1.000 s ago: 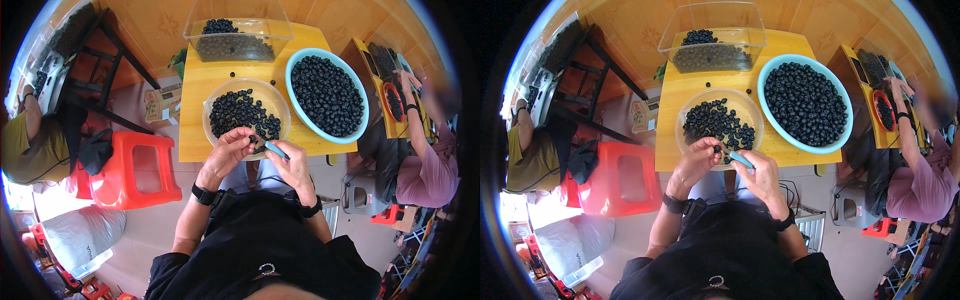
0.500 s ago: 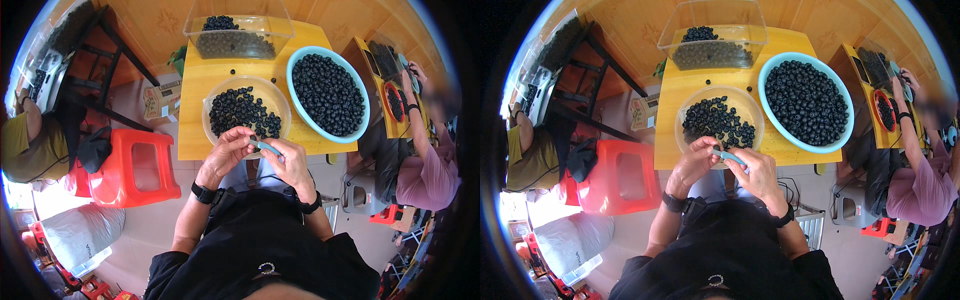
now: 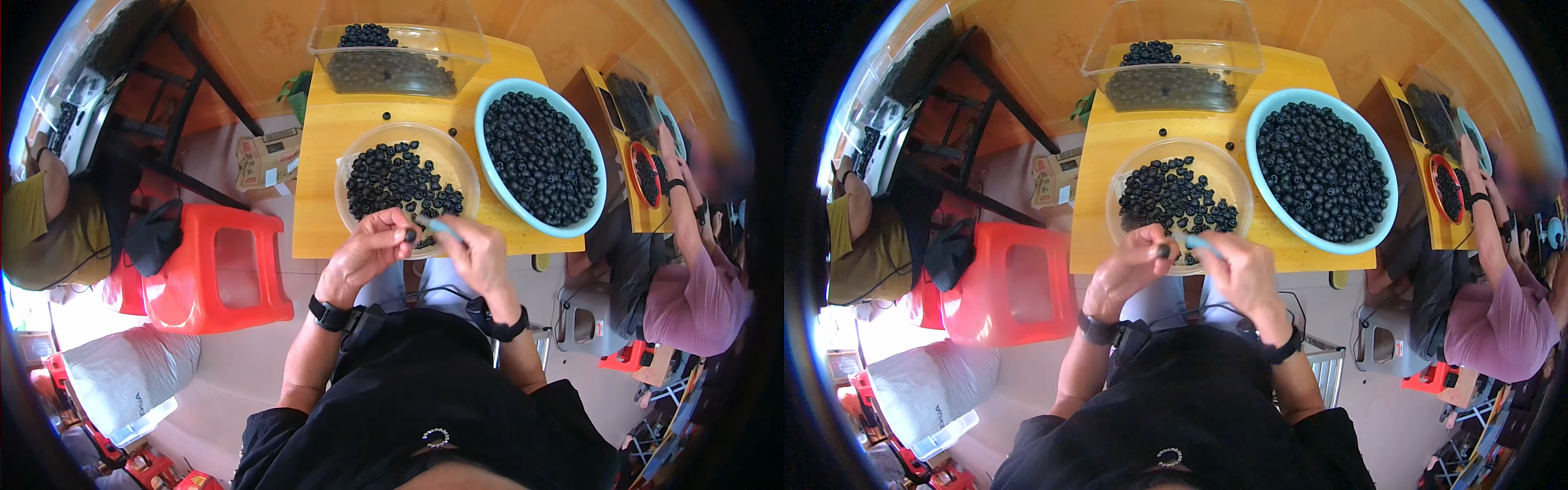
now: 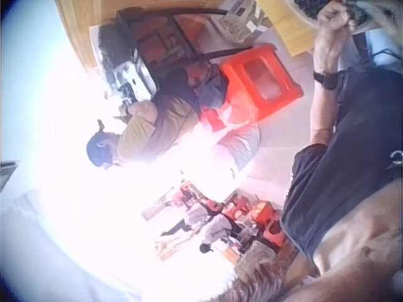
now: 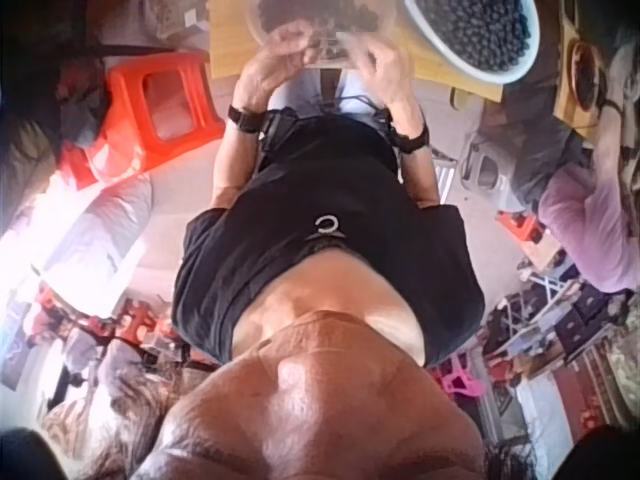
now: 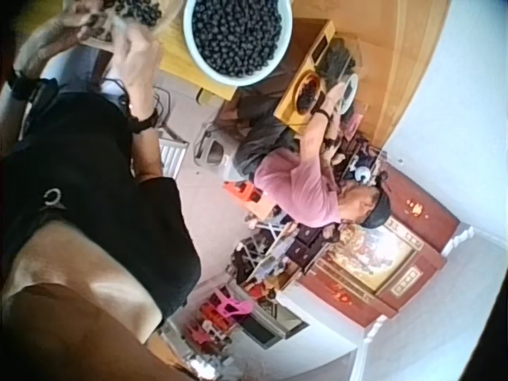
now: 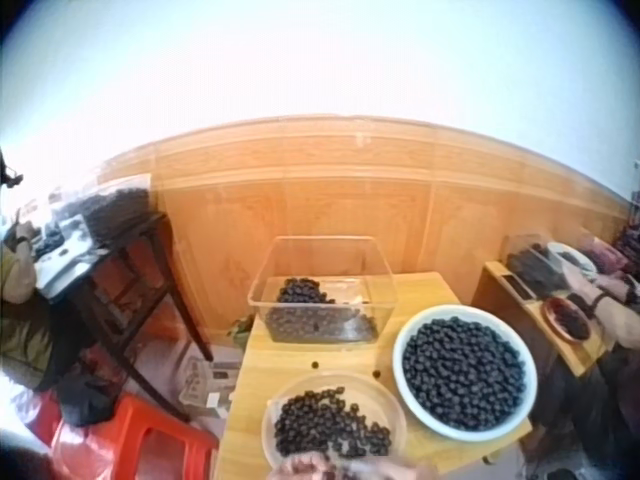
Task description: Sorting and processing blueberries or small round components using a handheld plastic scoop.
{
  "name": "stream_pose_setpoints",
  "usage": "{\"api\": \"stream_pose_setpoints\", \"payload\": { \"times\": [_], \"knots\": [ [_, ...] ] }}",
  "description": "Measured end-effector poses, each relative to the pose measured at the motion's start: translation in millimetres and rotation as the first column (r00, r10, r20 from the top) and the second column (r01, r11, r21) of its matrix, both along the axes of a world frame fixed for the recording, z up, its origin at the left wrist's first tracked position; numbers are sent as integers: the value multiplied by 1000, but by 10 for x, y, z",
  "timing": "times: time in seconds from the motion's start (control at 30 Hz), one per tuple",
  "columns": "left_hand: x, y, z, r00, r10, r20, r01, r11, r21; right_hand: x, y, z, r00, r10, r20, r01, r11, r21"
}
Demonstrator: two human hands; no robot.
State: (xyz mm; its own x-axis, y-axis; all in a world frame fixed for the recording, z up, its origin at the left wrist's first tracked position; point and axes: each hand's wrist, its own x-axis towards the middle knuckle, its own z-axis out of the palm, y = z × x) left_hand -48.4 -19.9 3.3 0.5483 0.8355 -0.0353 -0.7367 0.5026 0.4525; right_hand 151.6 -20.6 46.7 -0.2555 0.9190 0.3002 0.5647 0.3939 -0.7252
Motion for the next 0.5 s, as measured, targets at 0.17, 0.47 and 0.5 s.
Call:
{"api": "stream_pose_setpoints", "payload": {
  "times": [0.17, 0.47, 0.5],
  "knots": [
    [-65, -77, 225, 998, -53, 29, 51, 995, 82, 168, 53, 41, 996, -84, 37, 86, 995, -54],
    [-12, -49, 130, 996, 90, -16, -91, 994, -53, -66, -88, 189, 955, -26, -297, -32, 982, -188],
    [2, -54, 137, 996, 84, -14, -84, 995, -49, -85, -98, 208, 938, -21, -345, -58, 974, -217]
  ]
}}
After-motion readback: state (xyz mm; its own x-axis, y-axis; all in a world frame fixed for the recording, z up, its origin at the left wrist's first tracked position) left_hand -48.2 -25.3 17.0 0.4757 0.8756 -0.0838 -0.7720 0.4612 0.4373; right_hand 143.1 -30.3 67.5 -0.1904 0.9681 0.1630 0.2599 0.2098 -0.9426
